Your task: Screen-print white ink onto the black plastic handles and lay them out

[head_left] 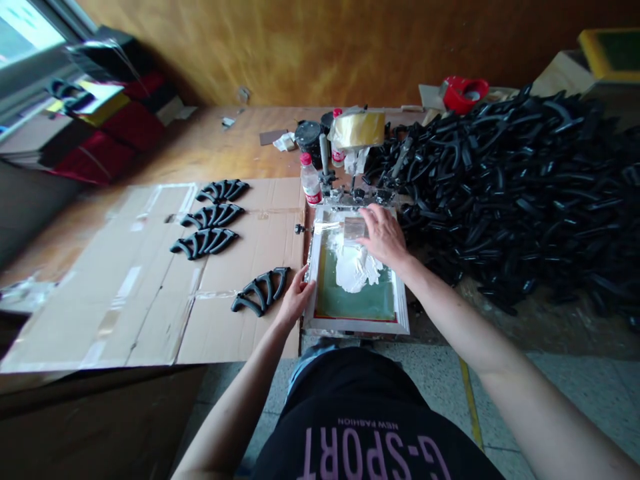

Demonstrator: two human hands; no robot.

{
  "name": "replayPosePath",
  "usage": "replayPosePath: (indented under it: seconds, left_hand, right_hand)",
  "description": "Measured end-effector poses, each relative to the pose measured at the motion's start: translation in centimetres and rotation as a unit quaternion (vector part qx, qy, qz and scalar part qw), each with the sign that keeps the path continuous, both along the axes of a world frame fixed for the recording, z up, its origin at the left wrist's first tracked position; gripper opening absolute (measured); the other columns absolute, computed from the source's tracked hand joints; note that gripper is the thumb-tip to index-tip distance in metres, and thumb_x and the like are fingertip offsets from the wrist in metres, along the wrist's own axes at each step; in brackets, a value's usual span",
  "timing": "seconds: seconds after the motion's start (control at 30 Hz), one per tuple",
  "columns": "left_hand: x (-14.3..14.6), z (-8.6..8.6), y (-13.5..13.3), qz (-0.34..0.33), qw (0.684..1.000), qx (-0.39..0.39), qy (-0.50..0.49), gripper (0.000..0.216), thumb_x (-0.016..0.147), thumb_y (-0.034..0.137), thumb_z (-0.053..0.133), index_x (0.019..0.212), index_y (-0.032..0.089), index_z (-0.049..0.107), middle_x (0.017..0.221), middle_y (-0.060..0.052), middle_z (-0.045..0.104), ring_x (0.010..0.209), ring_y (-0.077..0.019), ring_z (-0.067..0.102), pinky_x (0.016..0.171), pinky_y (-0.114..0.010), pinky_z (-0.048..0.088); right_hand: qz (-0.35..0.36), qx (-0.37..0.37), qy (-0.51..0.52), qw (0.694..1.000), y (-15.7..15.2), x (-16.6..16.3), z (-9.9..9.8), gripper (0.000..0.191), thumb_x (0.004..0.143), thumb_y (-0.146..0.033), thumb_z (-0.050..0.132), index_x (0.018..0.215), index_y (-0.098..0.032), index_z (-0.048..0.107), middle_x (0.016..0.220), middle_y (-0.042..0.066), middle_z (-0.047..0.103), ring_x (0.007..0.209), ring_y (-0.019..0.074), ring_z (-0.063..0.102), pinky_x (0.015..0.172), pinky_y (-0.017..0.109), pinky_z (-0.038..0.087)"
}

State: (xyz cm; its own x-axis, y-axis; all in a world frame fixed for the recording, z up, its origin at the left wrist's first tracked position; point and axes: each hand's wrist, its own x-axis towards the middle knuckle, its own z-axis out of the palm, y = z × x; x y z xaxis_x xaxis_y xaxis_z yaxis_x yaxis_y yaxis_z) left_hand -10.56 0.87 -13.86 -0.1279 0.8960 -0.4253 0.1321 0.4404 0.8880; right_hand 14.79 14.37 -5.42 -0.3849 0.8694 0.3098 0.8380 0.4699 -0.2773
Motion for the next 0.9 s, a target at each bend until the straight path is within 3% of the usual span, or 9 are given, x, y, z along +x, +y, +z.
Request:
replayPosePath:
  seconds: [0.13, 0.27, 0.37, 0.53, 0.6, 0.7, 0.8, 0.9]
  left_hand:
    - [-0.3, -0.2, 0.1, -0.020, 1.000, -0.006, 0.000, 0.072, 0.080, 0.056, 0.062, 0.141, 0.021, 0.049, 0.083, -0.003, 0.067, 0.063, -0.0133, 0.059, 0.054, -0.021, 0.041]
    - [-0.2, -0.1, -0.2, -0.013, 1.000, -0.011, -0.011, 0.070, 0.080, 0.058, 0.060, 0.137, 0.019, 0.052, 0.087, -0.005, 0.069, 0.069, -0.0156, 0.063, 0.058, -0.022, 0.045]
    - [0.0, -0.2, -0.3, -0.007, 1.000, -0.003, 0.002, 0.066, 0.081, 0.057, 0.060, 0.135, 0.019, 0.053, 0.086, -0.004, 0.070, 0.071, -0.0167, 0.064, 0.060, -0.024, 0.047]
    - [0.2, 0.3, -0.3, 0.007, 1.000, 0.004, 0.017, 0.063, 0.080, 0.056, 0.061, 0.131, 0.019, 0.056, 0.085, -0.005, 0.070, 0.073, -0.0178, 0.064, 0.061, -0.025, 0.047]
    - [0.3, 0.4, -0.4, 0.006, 1.000, 0.003, 0.006, 0.065, 0.080, 0.056, 0.061, 0.133, 0.018, 0.054, 0.084, -0.005, 0.069, 0.071, -0.0174, 0.064, 0.059, -0.024, 0.046]
    - [0.3, 0.5, -0.4, 0.005, 1.000, 0.001, -0.004, 0.066, 0.080, 0.055, 0.062, 0.134, 0.018, 0.053, 0.082, -0.004, 0.069, 0.068, -0.0166, 0.063, 0.057, -0.024, 0.045]
    - [0.3, 1.6, -0.3, 0.005, 1.000, -0.005, -0.020, 0.069, 0.079, 0.054, 0.064, 0.136, 0.018, 0.051, 0.083, -0.004, 0.070, 0.069, -0.0170, 0.064, 0.058, -0.024, 0.046]
    - [0.2, 4.3, -0.3, 0.011, 1.000, 0.012, -0.027, 0.073, 0.078, 0.055, 0.066, 0.140, 0.018, 0.048, 0.080, -0.003, 0.069, 0.067, -0.0163, 0.063, 0.057, -0.023, 0.046]
  right_hand:
    - [0.093, -0.102, -0.091, 0.986, -2.3, -2.5, -0.7, 0.014, 0.088, -0.012, 0.055, 0.099, -0.015, 0.064, 0.098, 0.012, 0.064, 0.097, 0.0251, 0.056, 0.085, 0.036, 0.044]
    - [0.243, -0.073, -0.128, 0.959, -6.4, 0.4, -1.2, 0.023, 0.090, -0.006, 0.044, 0.094, -0.016, 0.065, 0.091, 0.009, 0.065, 0.088, 0.0212, 0.055, 0.071, 0.030, 0.040]
    - [0.317, -0.079, -0.127, 0.937, -7.0, 1.7, -0.5, 0.018, 0.088, -0.008, 0.049, 0.085, -0.018, 0.064, 0.084, 0.006, 0.065, 0.081, 0.0189, 0.055, 0.067, 0.028, 0.038]
    - [0.212, -0.032, -0.095, 0.972, -6.9, 0.3, -1.4, 0.018, 0.089, -0.010, 0.050, 0.093, -0.018, 0.066, 0.092, 0.007, 0.066, 0.089, 0.0209, 0.055, 0.073, 0.030, 0.041]
    - [0.221, -0.008, -0.092, 0.971, -8.0, 0.2, -2.5, 0.023, 0.091, -0.009, 0.046, 0.099, -0.017, 0.066, 0.098, 0.008, 0.067, 0.091, 0.0216, 0.055, 0.074, 0.031, 0.041]
    - [0.264, -0.030, -0.074, 0.961, -9.3, 0.8, -2.9, 0.022, 0.089, -0.008, 0.049, 0.099, -0.018, 0.066, 0.096, 0.007, 0.067, 0.090, 0.0203, 0.056, 0.074, 0.030, 0.043]
    - [0.220, -0.057, -0.047, 0.973, -7.7, 0.3, -1.4, 0.016, 0.089, -0.017, 0.058, 0.101, -0.022, 0.067, 0.090, 0.003, 0.067, 0.086, 0.0185, 0.058, 0.072, 0.028, 0.044]
    - [0.116, -0.046, -0.020, 0.992, -3.3, -1.1, 1.2, 0.036, 0.087, -0.028, 0.067, 0.122, -0.029, 0.061, 0.101, 0.002, 0.067, 0.087, 0.0190, 0.060, 0.073, 0.029, 0.046]
